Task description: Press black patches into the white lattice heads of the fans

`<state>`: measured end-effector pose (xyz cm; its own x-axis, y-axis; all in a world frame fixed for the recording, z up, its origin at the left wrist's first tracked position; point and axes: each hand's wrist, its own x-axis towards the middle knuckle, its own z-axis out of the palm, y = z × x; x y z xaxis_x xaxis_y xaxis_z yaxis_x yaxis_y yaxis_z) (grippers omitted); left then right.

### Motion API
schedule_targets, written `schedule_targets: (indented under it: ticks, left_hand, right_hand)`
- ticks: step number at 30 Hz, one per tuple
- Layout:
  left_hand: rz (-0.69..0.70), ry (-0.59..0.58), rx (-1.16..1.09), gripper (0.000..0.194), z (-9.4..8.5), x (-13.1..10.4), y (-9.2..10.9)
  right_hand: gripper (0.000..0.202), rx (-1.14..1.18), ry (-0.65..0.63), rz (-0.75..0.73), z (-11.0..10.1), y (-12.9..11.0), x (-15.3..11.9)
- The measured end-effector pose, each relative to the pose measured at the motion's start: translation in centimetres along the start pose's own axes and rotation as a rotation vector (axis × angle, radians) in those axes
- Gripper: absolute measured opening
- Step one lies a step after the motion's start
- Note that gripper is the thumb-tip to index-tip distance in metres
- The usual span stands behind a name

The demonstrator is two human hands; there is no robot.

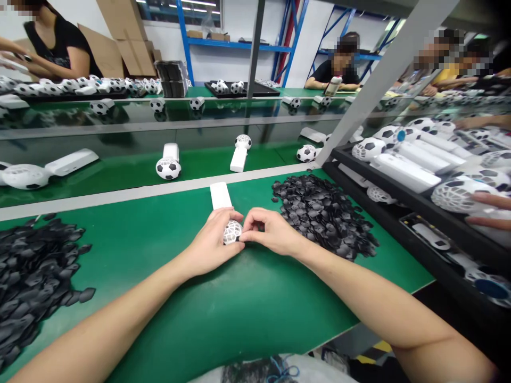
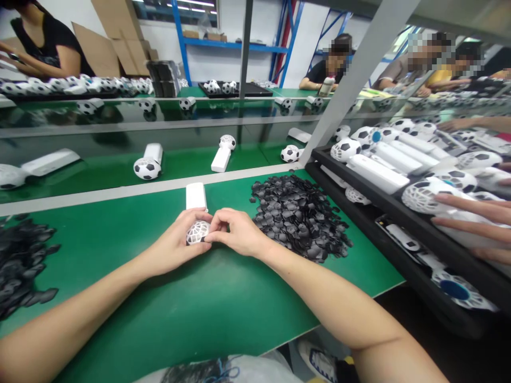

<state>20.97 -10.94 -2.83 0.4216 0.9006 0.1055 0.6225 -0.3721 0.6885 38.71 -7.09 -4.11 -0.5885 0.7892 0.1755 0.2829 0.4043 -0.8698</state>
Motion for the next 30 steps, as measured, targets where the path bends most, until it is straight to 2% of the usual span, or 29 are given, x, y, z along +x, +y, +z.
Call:
schedule_targets:
  ticks: [1,3,5,6,8,11,14,16,18,20,22,24,27,30]
  left_hand:
    - [0.000,-0.008,-0.002,0.037,0.0,0.0,0.1]
    - [-0.008,-0.033,-0.001,0.039,-0.1,-0.1,0.2]
    - [-0.025,-0.059,0.002,0.041,-0.2,-0.2,0.3]
    - [-0.030,-0.072,0.003,0.040,-0.3,-0.3,0.3]
    - [-0.013,-0.106,0.000,0.037,-0.3,-0.2,0.2]
    - [0.047,-0.122,0.005,0.036,-0.3,-0.1,-0.1]
    - [-0.086,-0.033,0.050,0.060,-0.3,0.0,-0.2]
    - [-0.207,-0.023,0.050,0.068,-0.6,0.0,-0.1]
    - [-0.238,-0.072,0.028,0.059,-1.3,-0.1,0.2]
    - [-0.204,-0.132,0.010,0.050,-2.1,-0.2,0.5]
    - [-0.151,-0.212,-0.005,0.049,-2.8,-0.4,0.6]
    - [-0.117,-0.282,-0.013,0.054,-3.0,-0.5,0.7]
    - [-0.130,-0.217,0.041,0.057,-2.5,-0.6,0.5]
    - [-0.144,-0.132,0.109,0.054,-1.7,-0.5,0.4]
  right_hand:
    - [0.017,-0.027,0.016,0.018,-0.4,0.3,0.2]
    - [0.014,-0.199,0.132,0.047,-1.7,1.1,0.7]
    - [0.010,-0.558,0.271,0.104,-3.4,1.9,1.0]
    - [0.011,-0.742,0.302,0.143,-4.1,2.4,1.1]
    - [0.014,-0.987,0.259,0.210,-5.1,3.2,1.2]
    - [0.016,-1.066,0.153,0.225,-5.3,3.8,1.1]
    - [0.020,-1.117,0.104,0.248,-4.7,3.6,1.1]
    - [0.022,-1.148,0.094,0.273,-4.4,3.3,1.0]
    - [0.027,-1.169,0.097,0.291,-4.3,2.9,0.8]
    - [0.031,-1.179,0.103,0.297,-4.5,2.6,0.5]
    - [0.033,-1.168,0.120,0.287,-4.8,2.4,0.2]
    - [0.030,-1.090,0.189,0.222,-5.1,2.3,-0.1]
    - [0.015,-0.772,0.295,0.056,-4.9,1.8,-0.3]
    - [0.004,-0.403,0.190,-0.079,-3.7,0.6,-0.6]
